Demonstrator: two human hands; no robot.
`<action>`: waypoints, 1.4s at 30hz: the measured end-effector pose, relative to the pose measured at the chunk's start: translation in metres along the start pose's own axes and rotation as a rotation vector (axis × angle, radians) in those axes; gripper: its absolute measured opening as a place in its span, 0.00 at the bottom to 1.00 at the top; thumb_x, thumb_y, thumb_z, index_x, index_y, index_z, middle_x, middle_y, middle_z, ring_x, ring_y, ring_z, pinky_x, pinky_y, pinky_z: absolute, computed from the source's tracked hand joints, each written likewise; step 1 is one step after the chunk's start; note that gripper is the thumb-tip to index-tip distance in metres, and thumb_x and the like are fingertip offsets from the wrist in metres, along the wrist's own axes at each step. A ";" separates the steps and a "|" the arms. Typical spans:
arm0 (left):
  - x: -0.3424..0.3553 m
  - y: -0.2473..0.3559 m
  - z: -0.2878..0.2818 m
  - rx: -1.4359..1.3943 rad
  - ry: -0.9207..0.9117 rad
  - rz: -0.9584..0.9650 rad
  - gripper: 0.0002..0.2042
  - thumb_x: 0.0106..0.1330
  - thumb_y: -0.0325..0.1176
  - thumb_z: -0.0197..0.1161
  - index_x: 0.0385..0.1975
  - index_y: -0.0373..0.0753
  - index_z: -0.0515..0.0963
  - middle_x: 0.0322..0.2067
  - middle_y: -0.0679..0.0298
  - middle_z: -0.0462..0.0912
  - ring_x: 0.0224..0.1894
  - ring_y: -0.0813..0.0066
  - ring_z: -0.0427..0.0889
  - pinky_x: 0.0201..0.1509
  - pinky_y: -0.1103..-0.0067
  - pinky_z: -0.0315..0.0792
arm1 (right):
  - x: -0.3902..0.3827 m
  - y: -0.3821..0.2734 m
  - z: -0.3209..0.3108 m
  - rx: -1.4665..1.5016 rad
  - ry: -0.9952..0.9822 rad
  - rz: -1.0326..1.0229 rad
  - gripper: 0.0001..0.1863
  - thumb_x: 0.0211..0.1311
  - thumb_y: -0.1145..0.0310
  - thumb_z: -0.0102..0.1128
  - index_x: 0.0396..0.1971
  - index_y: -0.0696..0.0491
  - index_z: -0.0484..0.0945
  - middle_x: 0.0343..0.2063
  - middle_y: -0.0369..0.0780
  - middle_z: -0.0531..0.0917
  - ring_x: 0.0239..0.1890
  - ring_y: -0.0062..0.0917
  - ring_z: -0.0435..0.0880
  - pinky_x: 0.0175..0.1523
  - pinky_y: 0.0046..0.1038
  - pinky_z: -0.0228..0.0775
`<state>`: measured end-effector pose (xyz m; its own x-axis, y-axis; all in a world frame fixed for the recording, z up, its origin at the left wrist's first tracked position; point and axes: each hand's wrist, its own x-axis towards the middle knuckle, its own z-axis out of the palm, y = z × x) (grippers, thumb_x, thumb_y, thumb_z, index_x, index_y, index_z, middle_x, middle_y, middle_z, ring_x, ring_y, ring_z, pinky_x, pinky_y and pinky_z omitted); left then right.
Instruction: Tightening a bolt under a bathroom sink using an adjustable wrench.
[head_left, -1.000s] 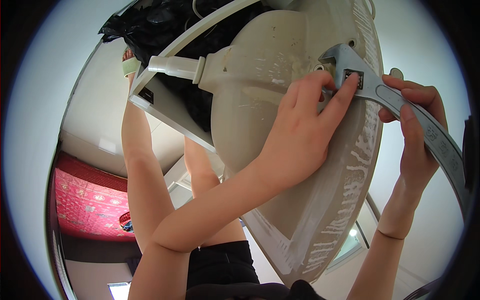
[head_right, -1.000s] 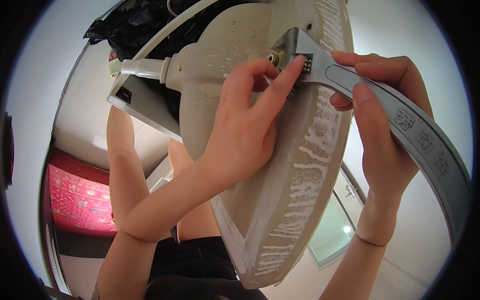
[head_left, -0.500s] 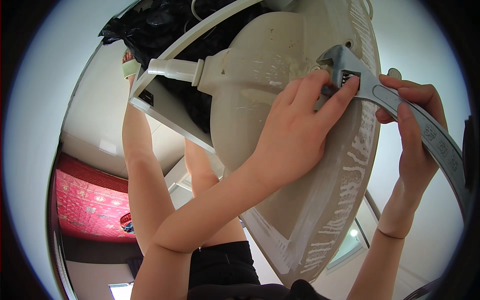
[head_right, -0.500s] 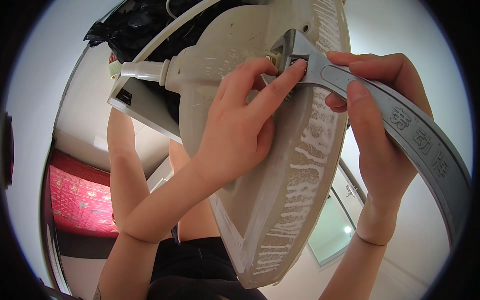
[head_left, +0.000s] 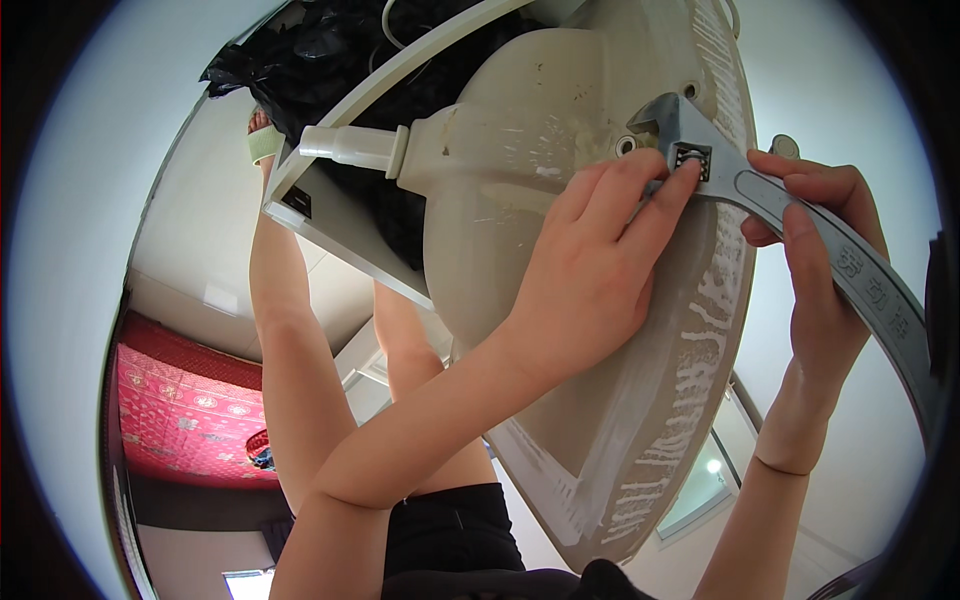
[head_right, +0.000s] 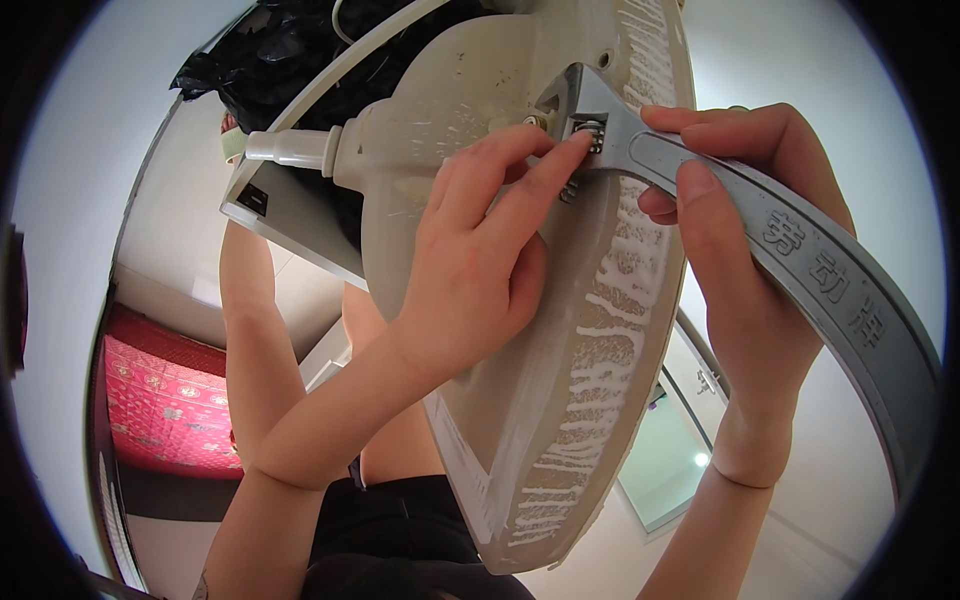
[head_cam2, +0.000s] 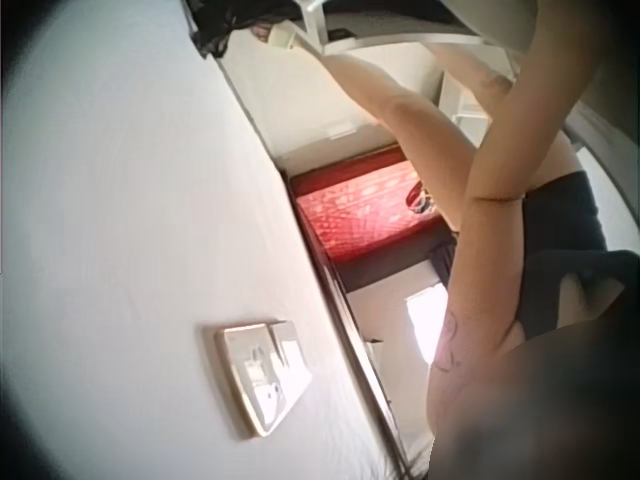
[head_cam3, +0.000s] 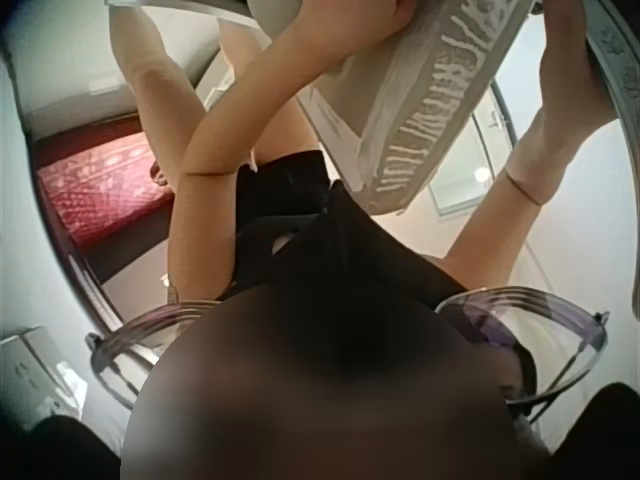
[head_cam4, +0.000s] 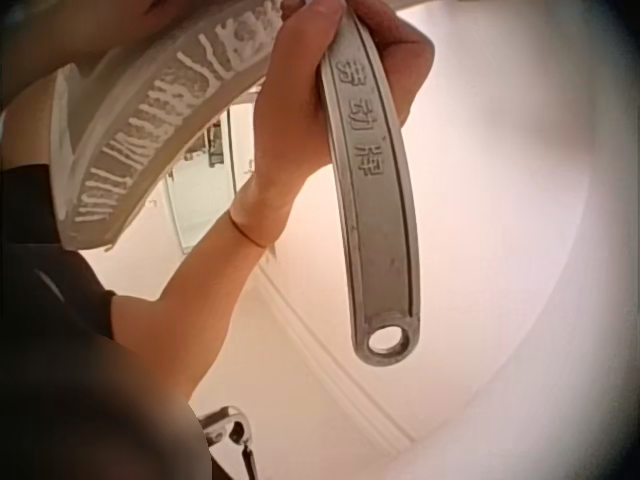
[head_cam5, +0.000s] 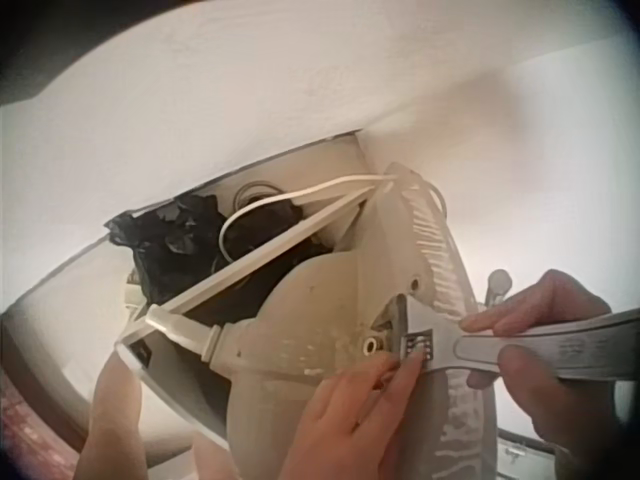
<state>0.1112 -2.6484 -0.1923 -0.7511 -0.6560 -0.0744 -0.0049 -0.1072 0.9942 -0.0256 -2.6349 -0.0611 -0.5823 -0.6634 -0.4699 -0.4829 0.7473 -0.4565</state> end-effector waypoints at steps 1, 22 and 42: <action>0.001 0.001 0.000 -0.018 0.021 0.000 0.32 0.43 0.14 0.54 0.55 0.39 0.73 0.47 0.58 0.71 0.42 0.63 0.73 0.51 0.71 0.68 | 0.000 0.000 0.001 0.017 0.003 0.004 0.04 0.64 0.74 0.51 0.36 0.58 0.72 0.41 0.49 0.82 0.29 0.20 0.82 0.39 0.20 0.76; 0.005 0.029 0.001 0.133 -0.056 -0.070 0.28 0.48 0.13 0.53 0.55 0.31 0.70 0.49 0.53 0.70 0.48 0.56 0.73 0.52 0.70 0.68 | 0.000 0.000 0.002 0.124 0.015 0.071 0.04 0.64 0.75 0.53 0.34 0.60 0.74 0.37 0.40 0.83 0.29 0.15 0.80 0.38 0.16 0.74; 0.010 0.050 -0.011 0.313 -0.293 0.006 0.28 0.57 0.24 0.53 0.59 0.20 0.59 0.58 0.42 0.64 0.60 0.50 0.63 0.64 0.66 0.60 | -0.001 -0.007 0.006 0.178 0.054 0.117 0.03 0.63 0.76 0.54 0.32 0.59 0.74 0.37 0.38 0.83 0.29 0.15 0.80 0.39 0.16 0.74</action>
<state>0.1112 -2.6685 -0.1439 -0.9075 -0.4108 -0.0879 -0.1656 0.1576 0.9735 -0.0179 -2.6402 -0.0617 -0.6637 -0.5662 -0.4888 -0.2897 0.7971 -0.5299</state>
